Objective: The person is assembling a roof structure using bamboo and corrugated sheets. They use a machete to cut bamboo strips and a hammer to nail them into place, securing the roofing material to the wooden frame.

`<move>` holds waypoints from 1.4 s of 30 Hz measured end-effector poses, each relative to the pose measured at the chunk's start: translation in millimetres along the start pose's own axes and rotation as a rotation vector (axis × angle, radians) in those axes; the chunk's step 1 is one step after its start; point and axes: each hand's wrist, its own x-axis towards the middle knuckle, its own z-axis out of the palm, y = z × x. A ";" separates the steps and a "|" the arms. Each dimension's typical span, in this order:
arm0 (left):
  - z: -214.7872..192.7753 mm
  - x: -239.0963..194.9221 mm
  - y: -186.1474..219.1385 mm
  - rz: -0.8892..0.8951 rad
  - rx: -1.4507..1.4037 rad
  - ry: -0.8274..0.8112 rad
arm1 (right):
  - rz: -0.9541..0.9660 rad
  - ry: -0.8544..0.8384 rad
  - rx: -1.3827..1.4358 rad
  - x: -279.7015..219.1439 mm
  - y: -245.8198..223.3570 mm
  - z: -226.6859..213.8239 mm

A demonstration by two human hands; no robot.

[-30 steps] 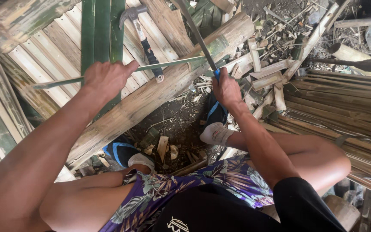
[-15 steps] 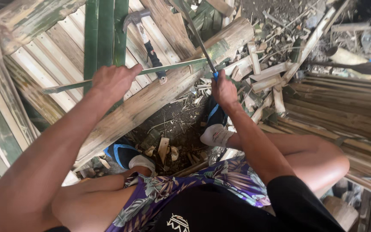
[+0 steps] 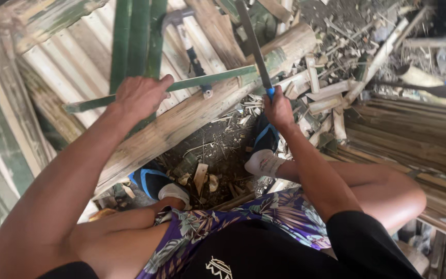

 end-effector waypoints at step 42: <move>179.2 6.3 -232.7 -0.422 -0.761 0.300 | -0.325 -0.702 0.162 -228.5 -307.7 111.0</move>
